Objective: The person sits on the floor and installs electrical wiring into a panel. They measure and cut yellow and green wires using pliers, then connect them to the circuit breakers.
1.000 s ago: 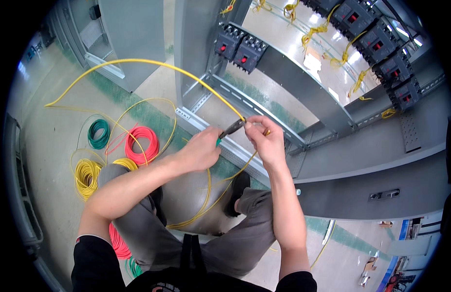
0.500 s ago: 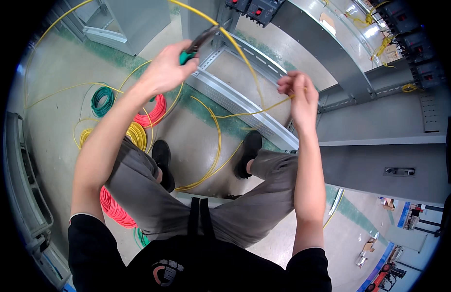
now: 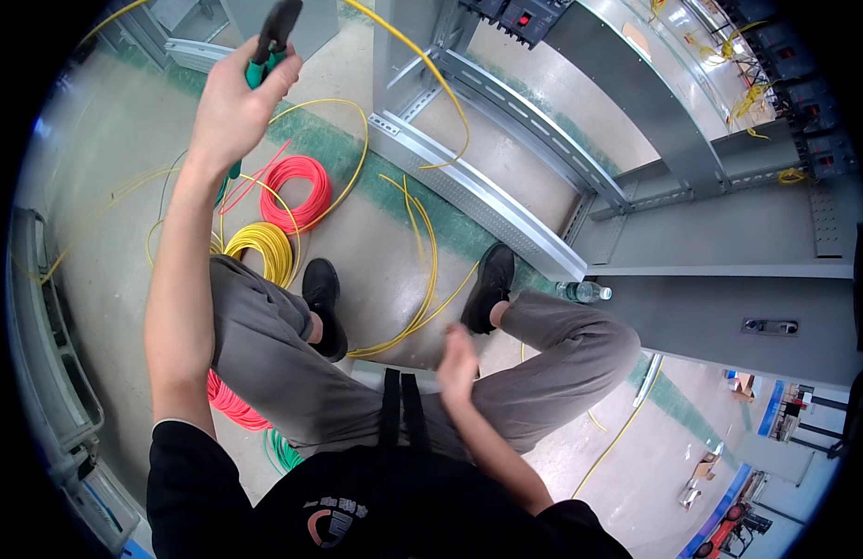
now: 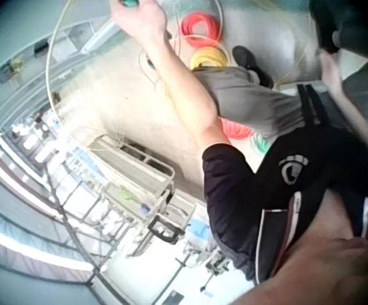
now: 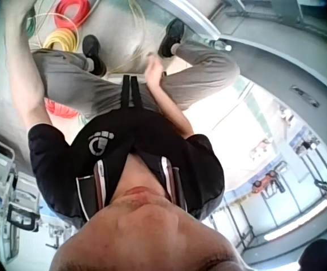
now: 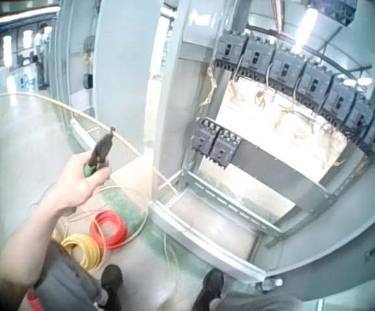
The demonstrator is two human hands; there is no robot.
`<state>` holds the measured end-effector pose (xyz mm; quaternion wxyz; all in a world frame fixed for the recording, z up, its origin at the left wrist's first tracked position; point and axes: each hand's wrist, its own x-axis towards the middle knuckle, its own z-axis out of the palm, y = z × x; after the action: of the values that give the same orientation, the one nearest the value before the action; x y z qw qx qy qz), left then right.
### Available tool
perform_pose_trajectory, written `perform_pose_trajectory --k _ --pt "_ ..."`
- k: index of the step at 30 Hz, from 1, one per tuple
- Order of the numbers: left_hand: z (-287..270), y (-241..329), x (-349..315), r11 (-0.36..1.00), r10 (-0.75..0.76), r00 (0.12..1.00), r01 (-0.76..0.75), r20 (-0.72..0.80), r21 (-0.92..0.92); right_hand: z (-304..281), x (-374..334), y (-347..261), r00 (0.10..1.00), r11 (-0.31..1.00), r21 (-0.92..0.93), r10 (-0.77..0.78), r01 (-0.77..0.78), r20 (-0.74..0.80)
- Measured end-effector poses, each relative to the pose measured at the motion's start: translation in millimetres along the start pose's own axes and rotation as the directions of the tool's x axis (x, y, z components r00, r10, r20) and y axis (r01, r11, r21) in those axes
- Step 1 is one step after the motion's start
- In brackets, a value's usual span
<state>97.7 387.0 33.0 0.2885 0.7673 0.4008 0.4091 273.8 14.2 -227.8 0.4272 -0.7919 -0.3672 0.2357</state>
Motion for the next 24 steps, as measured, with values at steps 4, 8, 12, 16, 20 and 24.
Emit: perform_pose_trajectory --k 4,8,12,16,20,24 --pt "5 4 0 1.000 -0.025 0.996 0.023 0.089 0.019 47 -44 5 0.954 0.996 -0.083 0.051 -0.028 0.295" --pt "17 17 -4 0.999 0.038 0.991 -0.038 0.125 -0.006 60 -10 30 0.908 0.964 -0.188 0.244 -0.188 0.340" --pt "30 23 -12 0.995 0.091 0.983 -0.095 0.157 0.021 43 19 15 0.924 0.977 -0.119 0.207 -0.178 0.321" --pt "41 27 -23 0.993 0.121 0.983 -0.121 0.140 -0.009 -11 86 -85 0.991 0.989 0.118 -0.082 0.094 -0.102" --pt "50 35 -35 0.988 0.153 0.967 -0.152 0.201 -0.023 -73 152 -199 0.686 0.786 -0.229 -0.615 0.575 -0.388" --pt "55 46 -38 0.986 0.159 0.963 -0.143 0.219 -0.090 -98 201 -225 0.849 0.870 -0.017 -0.476 0.492 0.228"
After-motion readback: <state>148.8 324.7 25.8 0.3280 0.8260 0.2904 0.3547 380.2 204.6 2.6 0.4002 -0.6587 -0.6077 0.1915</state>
